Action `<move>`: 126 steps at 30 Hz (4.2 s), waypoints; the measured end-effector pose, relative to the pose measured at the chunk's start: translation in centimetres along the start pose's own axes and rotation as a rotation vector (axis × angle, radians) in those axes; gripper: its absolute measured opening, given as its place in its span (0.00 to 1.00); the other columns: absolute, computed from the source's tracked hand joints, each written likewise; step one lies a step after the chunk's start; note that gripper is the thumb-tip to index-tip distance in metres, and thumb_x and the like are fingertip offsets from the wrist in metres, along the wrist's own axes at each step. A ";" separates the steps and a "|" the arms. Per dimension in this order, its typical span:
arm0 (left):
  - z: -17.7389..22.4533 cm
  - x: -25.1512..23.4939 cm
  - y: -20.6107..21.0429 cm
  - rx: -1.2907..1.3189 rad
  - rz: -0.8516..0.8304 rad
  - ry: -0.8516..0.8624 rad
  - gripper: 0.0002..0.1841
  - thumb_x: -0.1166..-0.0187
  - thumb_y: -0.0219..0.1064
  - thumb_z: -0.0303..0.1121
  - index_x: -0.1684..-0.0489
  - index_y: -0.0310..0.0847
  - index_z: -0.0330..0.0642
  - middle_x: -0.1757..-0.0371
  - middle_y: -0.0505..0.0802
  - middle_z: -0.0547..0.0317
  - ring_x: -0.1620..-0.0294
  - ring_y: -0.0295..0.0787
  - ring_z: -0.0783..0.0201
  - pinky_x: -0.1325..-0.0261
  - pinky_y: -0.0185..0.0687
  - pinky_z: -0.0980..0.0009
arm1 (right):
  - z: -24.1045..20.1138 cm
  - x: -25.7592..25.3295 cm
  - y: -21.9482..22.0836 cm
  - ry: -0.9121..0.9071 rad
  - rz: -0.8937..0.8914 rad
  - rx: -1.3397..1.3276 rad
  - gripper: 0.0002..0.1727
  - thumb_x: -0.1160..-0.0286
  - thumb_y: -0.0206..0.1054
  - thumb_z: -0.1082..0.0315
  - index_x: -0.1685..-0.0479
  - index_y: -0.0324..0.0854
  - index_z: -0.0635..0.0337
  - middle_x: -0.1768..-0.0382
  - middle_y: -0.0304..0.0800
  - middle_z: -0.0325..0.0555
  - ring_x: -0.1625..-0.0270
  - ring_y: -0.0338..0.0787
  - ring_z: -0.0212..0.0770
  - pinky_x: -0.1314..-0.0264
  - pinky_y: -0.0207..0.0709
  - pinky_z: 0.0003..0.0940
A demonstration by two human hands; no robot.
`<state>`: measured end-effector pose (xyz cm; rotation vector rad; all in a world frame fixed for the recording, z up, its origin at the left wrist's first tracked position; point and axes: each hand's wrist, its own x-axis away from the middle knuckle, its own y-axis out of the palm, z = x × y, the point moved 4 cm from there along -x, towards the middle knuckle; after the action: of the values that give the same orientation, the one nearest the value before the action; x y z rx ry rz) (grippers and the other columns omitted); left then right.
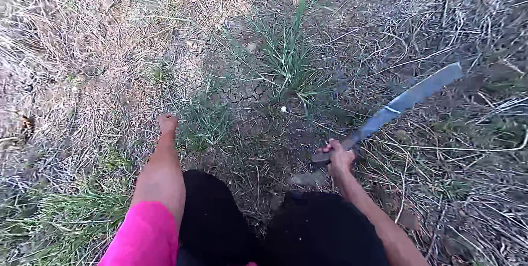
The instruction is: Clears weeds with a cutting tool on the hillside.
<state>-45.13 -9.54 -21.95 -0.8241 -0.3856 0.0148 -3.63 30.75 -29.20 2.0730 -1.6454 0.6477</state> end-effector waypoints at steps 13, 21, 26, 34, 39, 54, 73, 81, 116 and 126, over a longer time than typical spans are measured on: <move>1.5 -0.4 0.3 -0.127 -0.070 0.160 0.20 0.16 0.65 0.33 0.29 0.79 0.31 0.30 0.85 0.29 0.25 0.79 0.34 0.24 0.69 0.36 | -2.9 2.9 -9.5 0.250 -0.280 0.535 0.04 0.11 0.57 0.70 0.52 0.74 0.61 0.85 0.73 0.33 0.88 0.74 0.28 0.82 0.78 0.25; -0.5 -1.1 -2.1 -0.144 0.004 0.074 0.20 0.14 0.63 0.35 0.28 0.81 0.36 0.31 0.86 0.32 0.27 0.81 0.34 0.27 0.71 0.34 | 1.7 0.1 -3.7 0.051 0.061 0.038 0.08 0.14 0.59 0.73 0.45 0.67 0.64 0.82 0.74 0.37 0.85 0.81 0.33 0.76 0.87 0.32; 0.1 0.0 -0.9 -0.087 0.010 0.052 0.18 0.15 0.63 0.32 0.32 0.82 0.33 0.31 0.86 0.33 0.27 0.81 0.39 0.25 0.71 0.39 | 16.2 6.8 -3.2 0.306 -0.554 1.320 0.29 0.18 0.70 0.57 0.27 0.77 0.72 0.32 0.85 0.66 0.26 0.84 0.55 0.18 0.69 0.51; 1.9 -0.6 0.0 -0.121 -0.017 0.131 0.19 0.16 0.63 0.33 0.30 0.82 0.36 0.32 0.87 0.32 0.26 0.80 0.35 0.25 0.70 0.35 | -2.9 7.2 -3.1 0.321 -0.622 1.005 0.10 0.18 0.67 0.71 0.46 0.76 0.67 0.78 0.78 0.38 0.84 0.79 0.30 0.76 0.80 0.26; 0.2 -0.9 -0.6 -0.096 -0.026 0.099 0.20 0.16 0.65 0.33 0.29 0.80 0.33 0.32 0.87 0.32 0.28 0.82 0.36 0.27 0.72 0.37 | -18.6 8.6 1.5 -0.265 -0.598 0.892 0.13 0.14 0.65 0.67 0.42 0.78 0.69 0.79 0.80 0.39 0.82 0.81 0.29 0.75 0.81 0.26; 1.1 1.0 -2.9 -0.174 -0.004 0.058 0.18 0.14 0.64 0.34 0.30 0.82 0.35 0.31 0.87 0.34 0.26 0.81 0.39 0.23 0.69 0.41 | 2.8 -6.9 -1.9 0.091 -0.403 1.396 0.27 0.13 0.62 0.59 0.26 0.71 0.74 0.40 0.85 0.73 0.44 0.91 0.64 0.37 0.81 0.61; 0.3 -0.3 -0.7 -0.159 -0.031 0.044 0.18 0.14 0.64 0.33 0.31 0.82 0.34 0.32 0.87 0.34 0.26 0.81 0.40 0.23 0.70 0.41 | -21.4 4.2 9.7 -0.969 -0.320 0.618 0.29 0.17 0.65 0.55 0.30 0.70 0.71 0.62 0.88 0.54 0.68 0.91 0.44 0.58 0.88 0.47; -0.1 -0.4 -1.7 -0.102 -0.051 0.065 0.18 0.15 0.65 0.34 0.31 0.83 0.36 0.34 0.88 0.34 0.31 0.84 0.39 0.29 0.73 0.39 | 5.0 -5.2 -5.0 0.165 -0.420 1.374 0.26 0.13 0.63 0.59 0.27 0.70 0.72 0.50 0.86 0.65 0.57 0.91 0.54 0.48 0.84 0.54; -2.7 -0.2 -3.9 -0.015 0.140 -0.071 0.18 0.17 0.61 0.33 0.32 0.84 0.38 0.31 0.87 0.36 0.28 0.82 0.40 0.27 0.72 0.38 | 8.0 5.9 -1.5 0.126 -0.179 0.599 0.18 0.23 0.64 0.78 0.38 0.69 0.77 0.77 0.79 0.48 0.81 0.84 0.36 0.70 0.86 0.33; 1.7 0.5 -2.9 -0.172 0.050 0.124 0.19 0.16 0.61 0.32 0.30 0.83 0.37 0.32 0.87 0.32 0.25 0.80 0.35 0.24 0.67 0.35 | -1.4 5.4 -6.7 0.229 -0.359 0.642 0.03 0.15 0.61 0.75 0.52 0.75 0.66 0.84 0.75 0.34 0.88 0.77 0.27 0.81 0.80 0.23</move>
<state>-45.66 -10.26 -18.67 -0.9992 -0.2519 -0.0236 3.79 28.83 -25.10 2.5109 -0.9688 1.3494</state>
